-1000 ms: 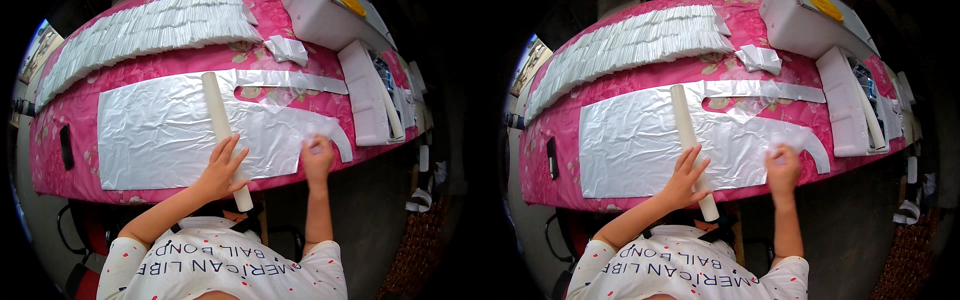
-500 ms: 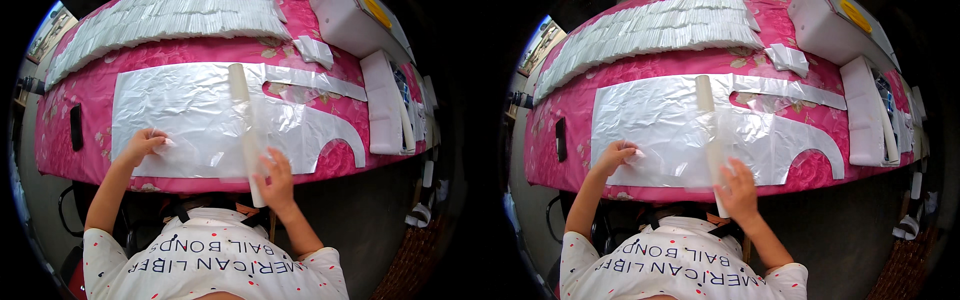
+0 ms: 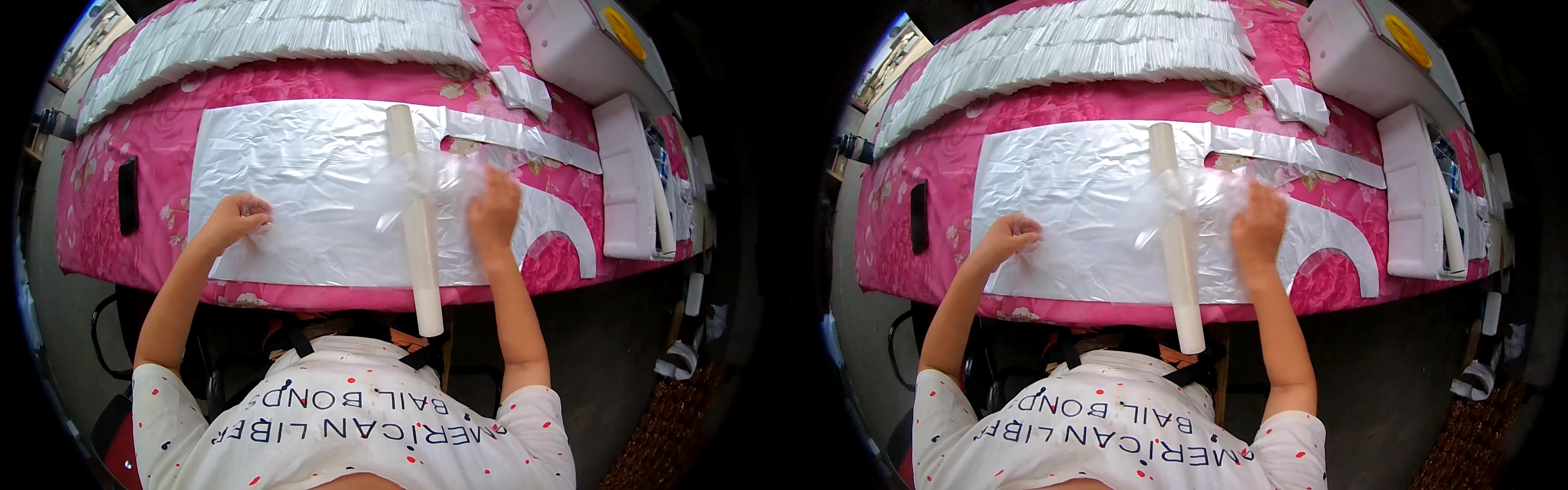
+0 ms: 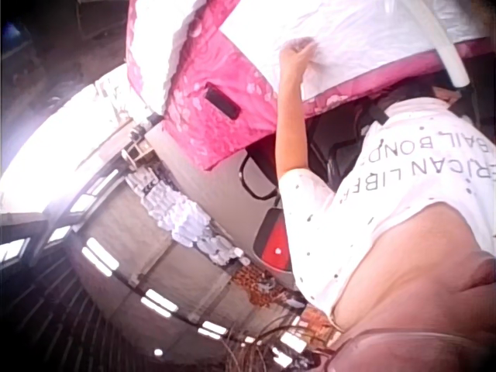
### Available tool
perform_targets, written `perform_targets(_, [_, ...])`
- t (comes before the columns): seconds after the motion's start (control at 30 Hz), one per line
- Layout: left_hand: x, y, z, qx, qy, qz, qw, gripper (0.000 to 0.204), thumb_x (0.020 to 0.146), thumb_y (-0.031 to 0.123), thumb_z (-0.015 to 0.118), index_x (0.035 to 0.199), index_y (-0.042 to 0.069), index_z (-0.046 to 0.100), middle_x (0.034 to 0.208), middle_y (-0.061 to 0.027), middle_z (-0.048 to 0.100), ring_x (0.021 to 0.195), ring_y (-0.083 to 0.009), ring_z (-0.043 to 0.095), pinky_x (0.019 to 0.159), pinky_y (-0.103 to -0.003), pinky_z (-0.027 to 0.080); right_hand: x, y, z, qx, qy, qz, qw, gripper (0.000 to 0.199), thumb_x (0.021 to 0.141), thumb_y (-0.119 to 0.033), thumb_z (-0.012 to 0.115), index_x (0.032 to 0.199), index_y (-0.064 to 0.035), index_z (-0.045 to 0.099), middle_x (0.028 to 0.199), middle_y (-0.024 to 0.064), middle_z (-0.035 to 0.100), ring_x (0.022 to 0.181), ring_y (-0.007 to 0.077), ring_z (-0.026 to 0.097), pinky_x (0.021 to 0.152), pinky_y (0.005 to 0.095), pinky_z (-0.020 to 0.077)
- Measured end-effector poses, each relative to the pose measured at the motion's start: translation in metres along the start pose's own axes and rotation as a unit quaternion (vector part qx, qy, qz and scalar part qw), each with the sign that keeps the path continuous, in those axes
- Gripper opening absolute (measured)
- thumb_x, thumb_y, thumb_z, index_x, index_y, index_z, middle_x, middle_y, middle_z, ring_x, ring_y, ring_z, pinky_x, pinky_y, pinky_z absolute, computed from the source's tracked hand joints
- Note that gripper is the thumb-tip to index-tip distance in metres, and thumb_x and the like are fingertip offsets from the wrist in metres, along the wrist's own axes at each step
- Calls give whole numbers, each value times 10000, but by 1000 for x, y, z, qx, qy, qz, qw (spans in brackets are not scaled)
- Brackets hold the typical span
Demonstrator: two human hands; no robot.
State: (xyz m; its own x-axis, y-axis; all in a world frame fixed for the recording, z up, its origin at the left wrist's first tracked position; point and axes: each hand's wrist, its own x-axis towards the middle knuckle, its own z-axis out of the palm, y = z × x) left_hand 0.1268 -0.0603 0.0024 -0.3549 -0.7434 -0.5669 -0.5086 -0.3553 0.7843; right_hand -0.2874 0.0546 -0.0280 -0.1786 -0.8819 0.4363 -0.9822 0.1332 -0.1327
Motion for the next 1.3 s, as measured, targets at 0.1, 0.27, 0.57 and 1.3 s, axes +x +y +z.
perform_targets(0.1, [-4, 1, -2, 1, 7, 1, 1000, 182, 792, 65, 622, 952, -17, 592, 815, -54, 629, 713, -108, 602, 647, -228, 484, -2, 45, -17, -20, 121, 73, 990, 454, 714, -29, 593, 1163, -38, 529, 1098, 165, 567, 1060, 331, 503, 943, 426, 361])
perform_targets(0.27, [0, 9, -11, 57, -9, 20, 998, 193, 779, 66, 621, 954, -14, 603, 803, -51, 627, 687, -96, 591, 628, -228, 468, -58, 169, -65, 52, 128, 353, 925, 452, 794, -133, 580, 1195, 51, 481, 1193, 219, 524, 1105, 347, 498, 964, 374, 366])
perform_targets(0.57, [3, 6, -16, 61, -8, 9, 998, 180, 788, 74, 614, 950, 0, 589, 776, -42, 622, 664, -96, 581, 608, -229, 470, -103, -27, -126, 220, -194, 364, 884, 271, 773, -298, 675, 846, -45, 612, 704, 70, 613, 659, 161, 585, 625, 298, 474])
perform_targets(1.3, [-15, 46, 35, 370, 234, 385, 812, 410, 693, -146, 486, 1045, 42, 581, 1070, -139, 593, 965, -301, 570, 757, -331, 482, -137, -103, -109, 294, -385, 317, 816, 417, 760, -419, 614, 772, -1, 614, 662, 172, 630, 618, 316, 623, 592, 388, 486])
